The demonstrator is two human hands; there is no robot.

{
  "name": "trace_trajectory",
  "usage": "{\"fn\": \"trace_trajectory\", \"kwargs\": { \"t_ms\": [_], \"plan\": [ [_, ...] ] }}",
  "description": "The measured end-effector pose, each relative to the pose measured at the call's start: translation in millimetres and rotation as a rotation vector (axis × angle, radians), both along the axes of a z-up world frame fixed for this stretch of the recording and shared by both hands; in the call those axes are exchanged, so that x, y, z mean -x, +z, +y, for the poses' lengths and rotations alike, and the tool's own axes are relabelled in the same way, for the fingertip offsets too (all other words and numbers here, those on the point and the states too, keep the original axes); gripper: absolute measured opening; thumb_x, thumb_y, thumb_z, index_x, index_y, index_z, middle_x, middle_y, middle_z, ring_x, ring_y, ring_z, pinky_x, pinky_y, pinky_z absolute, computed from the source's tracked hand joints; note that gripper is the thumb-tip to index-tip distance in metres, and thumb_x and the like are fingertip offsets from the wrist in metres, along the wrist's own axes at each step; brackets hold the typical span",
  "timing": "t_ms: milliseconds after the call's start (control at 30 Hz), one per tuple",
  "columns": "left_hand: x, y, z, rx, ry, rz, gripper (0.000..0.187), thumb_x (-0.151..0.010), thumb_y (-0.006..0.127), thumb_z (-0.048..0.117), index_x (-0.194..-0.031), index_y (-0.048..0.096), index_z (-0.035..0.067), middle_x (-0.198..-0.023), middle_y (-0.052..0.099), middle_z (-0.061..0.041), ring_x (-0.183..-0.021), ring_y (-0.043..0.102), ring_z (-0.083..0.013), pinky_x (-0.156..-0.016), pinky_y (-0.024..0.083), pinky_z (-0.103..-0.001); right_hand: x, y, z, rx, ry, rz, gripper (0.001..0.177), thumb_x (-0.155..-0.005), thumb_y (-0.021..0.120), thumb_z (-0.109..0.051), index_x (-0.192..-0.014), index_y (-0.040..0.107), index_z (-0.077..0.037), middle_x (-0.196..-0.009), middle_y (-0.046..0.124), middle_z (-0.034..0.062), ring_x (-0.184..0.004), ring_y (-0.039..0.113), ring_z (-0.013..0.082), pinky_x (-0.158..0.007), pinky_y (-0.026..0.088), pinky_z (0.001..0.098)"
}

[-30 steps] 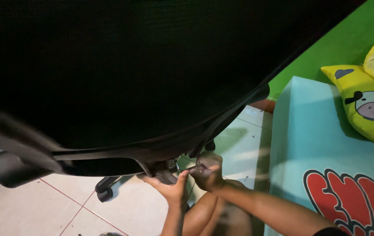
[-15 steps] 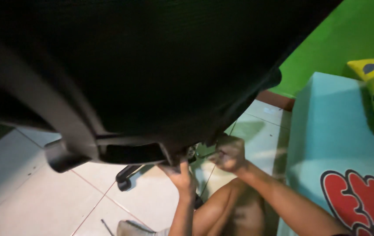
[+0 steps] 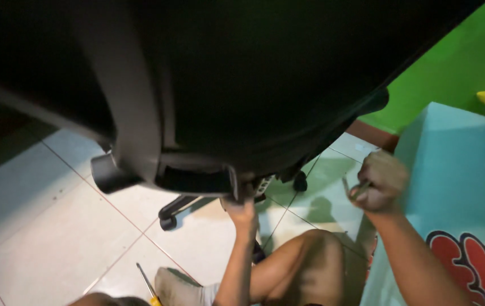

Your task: The person sits on the floor and uses a hex key to tighten or adjust screws on the underside of an office chair base. The hands repeatedly engage the tool with the chair's metal mechanism while the chair remains upside down.

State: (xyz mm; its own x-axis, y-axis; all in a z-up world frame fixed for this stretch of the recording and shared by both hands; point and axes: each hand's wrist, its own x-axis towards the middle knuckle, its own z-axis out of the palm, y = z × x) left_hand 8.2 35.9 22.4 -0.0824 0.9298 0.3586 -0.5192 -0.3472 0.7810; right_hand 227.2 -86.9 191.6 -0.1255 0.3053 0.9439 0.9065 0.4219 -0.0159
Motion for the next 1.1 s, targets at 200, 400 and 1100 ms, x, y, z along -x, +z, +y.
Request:
{"fn": "trace_trajectory", "kwargs": {
  "t_ms": [200, 400, 1100],
  "plan": [
    [-1.3, 11.6, -3.2, 0.149, -0.194, -0.065, 0.063, -0.072, 0.082, 0.000, -0.127, 0.050, 0.003, -0.114, 0.070, -0.009, -0.101, 0.069, -0.0186, -0.087, 0.057, -0.033, 31.8, 8.9, 12.5, 0.215, 0.224, -0.158, 0.065, -0.094, 0.053, -0.065, -0.059, 0.041, -0.013, -0.055, 0.035, 0.0040, -0.048, 0.041, 0.0242, -0.050, 0.029, 0.0396],
    [7.5, 21.6, 1.0, 0.160, -0.174, 0.061, 0.053, -0.074, 0.085, -0.001, -0.121, 0.058, -0.003, -0.109, 0.073, -0.012, -0.096, 0.072, -0.0213, -0.084, 0.059, -0.033, 39.2, -0.9, 22.2, 0.241, 0.306, -0.136, 0.064, -0.082, 0.068, -0.068, -0.058, 0.042, -0.014, -0.054, 0.038, 0.0019, -0.046, 0.042, 0.0214, -0.045, 0.029, 0.0353],
    [16.3, -15.4, 27.7, 0.225, -0.097, 0.400, 0.047, -0.092, 0.075, 0.031, -0.120, 0.059, -0.003, -0.111, 0.070, -0.015, -0.101, 0.064, -0.0201, -0.092, 0.050, -0.036, 82.5, -9.9, 34.6, 0.293, 0.025, 0.271, 0.024, -0.088, 0.083, -0.007, -0.073, 0.064, -0.002, -0.058, 0.058, 0.0078, -0.047, 0.055, 0.0171, -0.049, 0.042, 0.0312]
  ]
}}
